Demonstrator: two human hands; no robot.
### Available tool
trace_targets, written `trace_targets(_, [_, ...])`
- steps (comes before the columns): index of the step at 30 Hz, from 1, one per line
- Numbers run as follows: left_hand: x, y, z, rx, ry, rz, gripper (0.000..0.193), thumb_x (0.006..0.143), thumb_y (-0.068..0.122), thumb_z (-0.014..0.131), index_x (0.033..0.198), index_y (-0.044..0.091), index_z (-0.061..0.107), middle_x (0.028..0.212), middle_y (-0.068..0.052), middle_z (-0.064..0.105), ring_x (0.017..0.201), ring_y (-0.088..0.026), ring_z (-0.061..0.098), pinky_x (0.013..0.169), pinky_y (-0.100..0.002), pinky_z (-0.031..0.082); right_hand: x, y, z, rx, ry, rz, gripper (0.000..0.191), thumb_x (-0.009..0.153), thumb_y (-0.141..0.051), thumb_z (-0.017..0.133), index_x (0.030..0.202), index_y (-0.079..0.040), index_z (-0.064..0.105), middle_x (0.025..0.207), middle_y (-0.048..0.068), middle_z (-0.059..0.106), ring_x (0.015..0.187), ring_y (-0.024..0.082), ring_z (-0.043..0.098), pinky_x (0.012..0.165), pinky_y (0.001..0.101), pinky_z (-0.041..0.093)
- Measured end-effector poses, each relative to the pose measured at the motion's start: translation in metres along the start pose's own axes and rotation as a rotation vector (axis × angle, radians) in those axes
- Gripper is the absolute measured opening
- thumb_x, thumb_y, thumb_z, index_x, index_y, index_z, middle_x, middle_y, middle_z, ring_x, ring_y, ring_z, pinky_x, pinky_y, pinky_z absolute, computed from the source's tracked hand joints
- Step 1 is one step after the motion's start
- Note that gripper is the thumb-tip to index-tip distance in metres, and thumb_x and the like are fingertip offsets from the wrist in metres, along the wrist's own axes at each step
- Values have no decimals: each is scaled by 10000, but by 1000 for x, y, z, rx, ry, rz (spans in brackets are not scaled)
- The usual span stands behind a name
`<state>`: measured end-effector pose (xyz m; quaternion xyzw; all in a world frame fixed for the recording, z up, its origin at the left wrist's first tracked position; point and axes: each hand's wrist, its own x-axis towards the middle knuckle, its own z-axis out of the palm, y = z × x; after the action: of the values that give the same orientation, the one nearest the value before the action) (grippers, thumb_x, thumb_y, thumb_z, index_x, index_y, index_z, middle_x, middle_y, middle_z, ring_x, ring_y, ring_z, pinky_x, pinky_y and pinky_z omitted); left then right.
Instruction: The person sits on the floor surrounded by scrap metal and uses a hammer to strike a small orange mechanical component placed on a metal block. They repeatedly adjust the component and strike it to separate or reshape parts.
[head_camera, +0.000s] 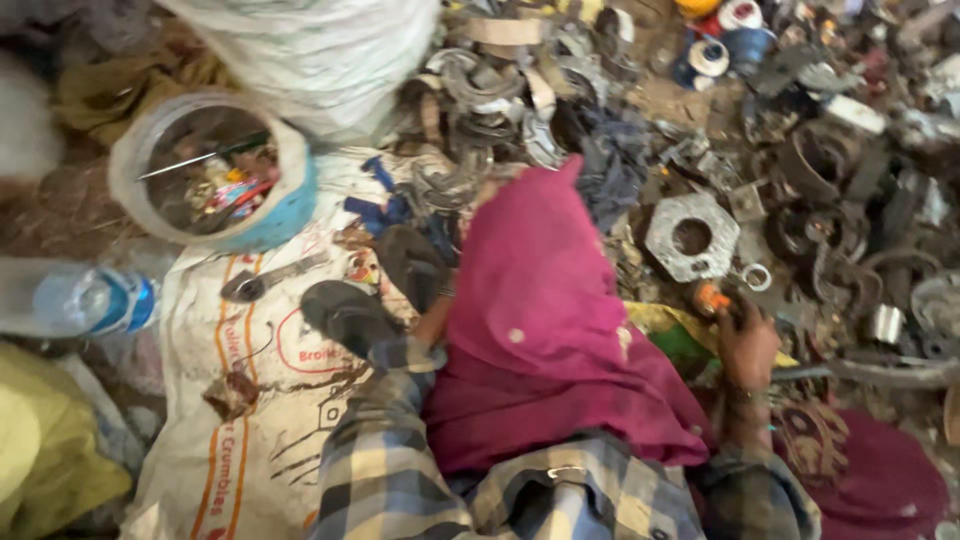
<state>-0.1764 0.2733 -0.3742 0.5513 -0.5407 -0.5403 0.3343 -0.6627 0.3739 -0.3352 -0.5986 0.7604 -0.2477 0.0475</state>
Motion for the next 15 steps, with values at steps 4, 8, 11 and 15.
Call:
trace_targets(4, [-8, 7, 19, 25, -52, 43, 255, 950, 239, 639, 1103, 47, 704, 1079, -197, 696, 1018, -365, 674, 886, -455, 533, 1, -13, -7, 32, -9, -24, 367, 996, -263, 716, 1339, -135, 700, 1078, 225, 711, 950, 419, 687, 814, 517, 551])
trace_targets(8, [0, 2, 25, 49, -84, 113, 251, 924, 227, 640, 1091, 47, 693, 1080, -195, 684, 1020, -366, 664, 889, -458, 532, 2, -31, -13, -9, -17, -45, 371, 1009, -261, 707, 1360, -140, 705, 1119, 216, 720, 983, 414, 689, 832, 504, 550])
trace_targets(11, [6, -4, 16, 77, -97, 185, 249, 906, 218, 640, 1082, 47, 684, 1081, -194, 675, 1022, -367, 656, 890, -461, 532, 1, -45, -18, -25, -29, -18, 393, 1012, -259, 703, 1385, -135, 698, 1130, 215, 727, 984, 406, 697, 840, 495, 548])
trace_targets(15, [12, 6, 25, 142, -84, 297, 249, 881, 206, 641, 1069, 47, 672, 1082, -193, 664, 1024, -368, 646, 893, -464, 531, 0, -62, -22, 34, -26, -53, 409, 1047, -247, 674, 1413, -66, 653, 1205, 228, 709, 1045, 399, 693, 867, 485, 542])
